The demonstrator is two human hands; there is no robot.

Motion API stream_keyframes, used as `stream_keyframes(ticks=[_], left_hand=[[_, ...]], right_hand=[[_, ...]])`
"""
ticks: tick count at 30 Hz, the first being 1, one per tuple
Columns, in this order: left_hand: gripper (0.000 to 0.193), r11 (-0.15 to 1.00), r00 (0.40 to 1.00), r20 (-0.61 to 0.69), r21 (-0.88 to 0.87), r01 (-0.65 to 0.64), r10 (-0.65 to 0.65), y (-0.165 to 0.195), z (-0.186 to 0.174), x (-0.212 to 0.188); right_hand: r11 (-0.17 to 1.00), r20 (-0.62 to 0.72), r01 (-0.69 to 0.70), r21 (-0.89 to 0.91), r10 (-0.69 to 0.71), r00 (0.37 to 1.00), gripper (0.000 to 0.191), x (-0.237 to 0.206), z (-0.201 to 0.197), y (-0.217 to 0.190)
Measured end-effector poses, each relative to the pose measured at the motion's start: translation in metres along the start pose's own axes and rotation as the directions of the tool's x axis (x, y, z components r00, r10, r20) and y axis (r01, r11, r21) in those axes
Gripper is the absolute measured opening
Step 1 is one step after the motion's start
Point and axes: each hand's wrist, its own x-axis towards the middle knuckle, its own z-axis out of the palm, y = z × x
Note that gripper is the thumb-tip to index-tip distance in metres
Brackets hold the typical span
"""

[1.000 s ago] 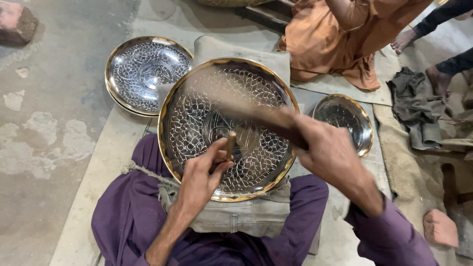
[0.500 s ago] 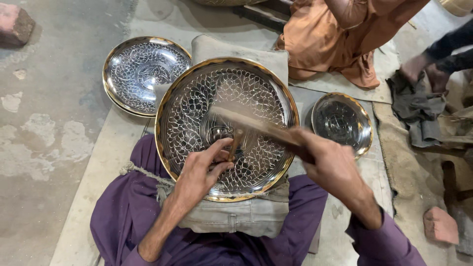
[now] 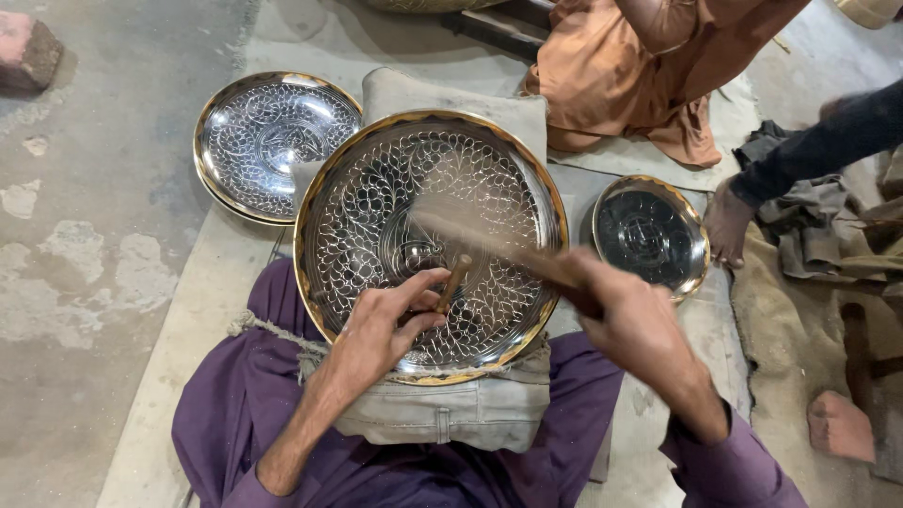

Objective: The person sits cross-legged on the floor with a decorative metal tray on their lap, holds a small chisel against the tray surface, and strikes the chisel with a wooden mallet to engrave an ornamental pattern, repeatedly repositioning the chisel across the tray.

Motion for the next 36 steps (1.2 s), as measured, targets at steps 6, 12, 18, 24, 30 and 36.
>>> stream_keyframes(ticks=[6,12,18,24,30,36], left_hand=[[0.050,0.999,0.999,0.012,0.009,-0.049,0.048,0.004,-0.003,0.003],[0.049,0.998,0.997,0.034,-0.016,-0.067,0.067,0.001,-0.007,0.004],[0.047,0.996,0.986,0.135,-0.004,-0.094,0.094,-0.002,-0.010,0.017],[0.051,0.973,0.935,0.276,-0.006,-0.231,0.223,-0.006,-0.021,0.036],[0.055,0.932,0.835,0.427,-0.053,-0.359,0.346,0.000,-0.028,0.048],[0.050,0.916,0.807,0.495,0.051,-0.397,0.322,0.006,-0.028,0.051]], right_hand=[[0.983,0.035,-0.089,0.160,0.084,0.996,0.055,-0.019,0.012,0.008],[0.877,-0.036,-0.140,0.460,0.176,0.984,0.046,-0.029,0.028,0.018],[0.973,-0.064,-0.175,-0.149,0.167,0.984,0.058,-0.047,0.024,0.028],[0.986,-0.249,-0.055,0.159,0.094,0.964,0.059,-0.067,0.044,0.037],[0.990,-0.308,-0.066,0.124,0.102,0.946,0.055,-0.094,0.082,0.051],[0.857,-0.295,-0.146,0.495,0.323,0.899,0.038,-0.115,0.117,0.049]])
